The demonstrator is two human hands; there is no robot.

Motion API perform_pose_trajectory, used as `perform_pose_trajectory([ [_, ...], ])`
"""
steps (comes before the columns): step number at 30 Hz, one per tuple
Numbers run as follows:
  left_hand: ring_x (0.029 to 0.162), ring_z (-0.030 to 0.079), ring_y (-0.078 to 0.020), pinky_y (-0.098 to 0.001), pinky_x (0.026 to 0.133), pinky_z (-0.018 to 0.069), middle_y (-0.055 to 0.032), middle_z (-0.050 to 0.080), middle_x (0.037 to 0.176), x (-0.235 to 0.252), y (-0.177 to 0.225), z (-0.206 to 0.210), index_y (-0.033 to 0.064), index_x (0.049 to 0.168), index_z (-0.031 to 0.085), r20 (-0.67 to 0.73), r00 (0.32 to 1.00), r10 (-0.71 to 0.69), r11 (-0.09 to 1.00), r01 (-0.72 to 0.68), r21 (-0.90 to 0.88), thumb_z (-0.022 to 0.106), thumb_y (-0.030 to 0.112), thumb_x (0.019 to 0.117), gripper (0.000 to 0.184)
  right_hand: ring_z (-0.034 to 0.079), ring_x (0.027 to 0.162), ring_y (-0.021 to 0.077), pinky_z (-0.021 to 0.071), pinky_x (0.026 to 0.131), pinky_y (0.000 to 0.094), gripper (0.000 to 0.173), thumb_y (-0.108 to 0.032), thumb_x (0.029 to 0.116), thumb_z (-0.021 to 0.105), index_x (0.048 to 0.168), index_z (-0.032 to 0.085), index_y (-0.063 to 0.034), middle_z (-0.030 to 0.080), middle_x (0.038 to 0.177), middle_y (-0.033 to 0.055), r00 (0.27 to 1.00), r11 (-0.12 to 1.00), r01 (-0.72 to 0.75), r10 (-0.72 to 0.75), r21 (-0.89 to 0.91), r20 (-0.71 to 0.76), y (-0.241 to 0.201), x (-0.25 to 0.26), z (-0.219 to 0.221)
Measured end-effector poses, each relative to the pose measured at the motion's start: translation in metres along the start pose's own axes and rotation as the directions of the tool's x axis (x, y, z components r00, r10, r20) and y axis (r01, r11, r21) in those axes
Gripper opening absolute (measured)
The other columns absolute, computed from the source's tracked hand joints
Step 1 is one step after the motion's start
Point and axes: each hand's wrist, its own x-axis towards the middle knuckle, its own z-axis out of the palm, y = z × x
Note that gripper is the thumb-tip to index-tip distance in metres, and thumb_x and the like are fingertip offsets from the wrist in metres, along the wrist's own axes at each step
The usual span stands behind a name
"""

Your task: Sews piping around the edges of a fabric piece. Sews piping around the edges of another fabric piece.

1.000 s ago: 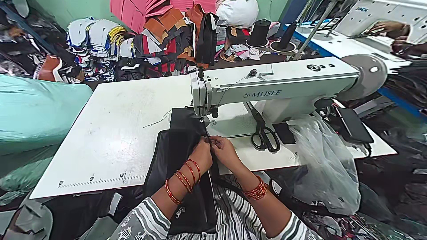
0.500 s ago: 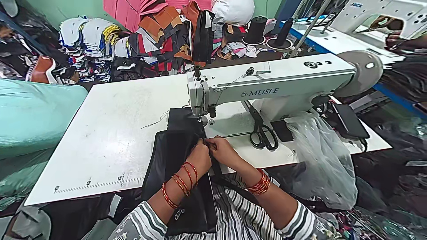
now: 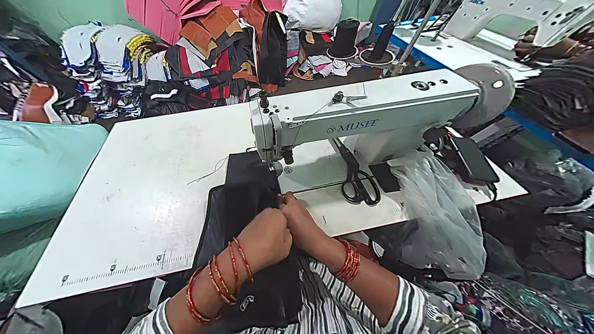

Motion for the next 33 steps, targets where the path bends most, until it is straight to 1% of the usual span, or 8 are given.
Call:
perform_pose_trajectory([
  [3, 0.119, 0.063, -0.0429, -0.0598, 0.104, 0.0448, -0.0201, 0.074, 0.104, 0.018, -0.034, -0.005, -0.0034, 0.084, 0.075, -0.56, 0.808, 0.182, 0.983, -0.134, 0.125, 0.058, 0.013, 0.0901, 0.025, 0.062, 0.115, 0.0442, 0.0542, 0.093, 0.0471, 0.03, 0.005, 0.0986, 0.048, 0.124, 0.062, 0.0142, 0.057, 0.127, 0.034, 0.989, 0.999, 0.037, -0.041, -0.028, -0.14, 0.003, 0.001, 0.015],
  [5, 0.14, 0.047, -0.0403, -0.0599, 0.117, 0.0285, -0.0188, 0.066, 0.134, 0.032, -0.05, -0.024, 0.0021, 0.125, 0.071, -0.411, 0.91, 0.053, 0.996, -0.02, 0.083, 0.057, 0.016, 0.0957, 0.035, 0.06, 0.12, 0.0422, 0.0523, 0.098, 0.0444, 0.038, 0.006, 0.1008, 0.042, 0.136, 0.055, 0.0129, 0.054, 0.133, 0.0327, 0.996, 0.998, -0.012, 0.007, -0.058, -0.087, 0.0, 0.002, 0.014],
  [6, 0.143, 0.044, -0.0375, -0.0576, 0.118, 0.0293, -0.018, 0.057, 0.146, 0.04, -0.054, -0.03, 0.0073, 0.145, 0.057, -0.273, 0.962, -0.012, 0.996, 0.037, 0.085, 0.057, 0.017, 0.0971, 0.049, 0.058, 0.123, 0.0418, 0.0508, 0.1, 0.0436, 0.041, 0.007, 0.1017, 0.04, 0.14, 0.052, 0.012, 0.051, 0.137, 0.0325, 0.998, 0.997, -0.036, 0.033, -0.072, -0.047, -0.003, 0.002, 0.011],
  [9, 0.128, 0.056, -0.0388, -0.0595, 0.103, 0.0435, -0.022, 0.053, 0.144, 0.059, -0.06, -0.022, 0.0166, 0.159, 0.038, -0.16, 0.986, -0.045, 0.997, 0.054, 0.053, 0.059, 0.013, 0.0891, 0.073, 0.055, 0.128, 0.0411, 0.0491, 0.103, 0.0423, 0.04, 0.008, 0.1028, 0.037, 0.141, 0.05, 0.0125, 0.047, 0.141, 0.032, 0.995, 0.989, -0.085, 0.09, -0.121, 0.039, -0.008, 0.002, 0.003],
  [12, 0.125, 0.056, -0.0372, -0.0586, 0.101, 0.044, -0.02, 0.046, 0.149, 0.064, -0.056, -0.016, 0.0231, 0.158, 0.041, -0.12, 0.988, -0.095, 0.99, 0.106, 0.09, 0.059, 0.013, 0.0882, 0.073, 0.055, 0.127, 0.0416, 0.0501, 0.101, 0.0422, 0.039, 0.009, 0.1018, 0.038, 0.139, 0.05, 0.014, 0.046, 0.141, 0.0324, 0.995, 0.986, -0.079, 0.088, -0.15, 0.054, -0.01, 0.001, 0.003],
  [17, 0.139, 0.046, -0.0368, -0.0617, 0.103, 0.0388, -0.0052, 0.029, 0.168, 0.07, -0.057, -0.004, 0.018, 0.154, 0.049, -0.079, 0.995, -0.063, 0.96, 0.082, 0.267, 0.049, 0.017, 0.0971, 0.057, 0.055, 0.128, 0.0415, 0.0498, 0.103, 0.0424, 0.034, 0.01, 0.1005, 0.041, 0.13, 0.057, 0.0138, 0.046, 0.141, 0.032, 0.994, 0.987, -0.083, 0.092, -0.135, 0.062, -0.011, 0.002, 0.001],
  [28, 0.132, 0.056, -0.0392, -0.0586, 0.104, 0.041, -0.0181, 0.063, 0.14, 0.07, -0.092, 0.023, -0.002, 0.13, 0.068, -0.332, 0.917, 0.219, 0.971, -0.173, 0.164, 0.055, 0.014, 0.0861, 0.049, 0.057, 0.124, 0.0398, 0.051, 0.1, 0.041, 0.033, 0.009, 0.1015, 0.04, 0.129, 0.058, 0.0133, 0.047, 0.139, 0.0313, 0.992, 0.983, -0.09, 0.103, -0.157, 0.073, -0.01, 0.002, 0.001],
  [33, 0.134, 0.054, -0.0392, -0.0569, 0.106, 0.0409, -0.0171, 0.065, 0.137, 0.071, -0.095, 0.024, -0.0025, 0.127, 0.069, -0.352, 0.907, 0.23, 0.97, -0.186, 0.155, 0.058, 0.015, 0.0856, 0.046, 0.057, 0.124, 0.0393, 0.0517, 0.099, 0.04, 0.033, 0.009, 0.1011, 0.04, 0.128, 0.058, 0.0128, 0.048, 0.137, 0.0302, 0.989, 0.978, -0.111, 0.126, -0.177, 0.074, -0.012, 0.004, 0.002],
])
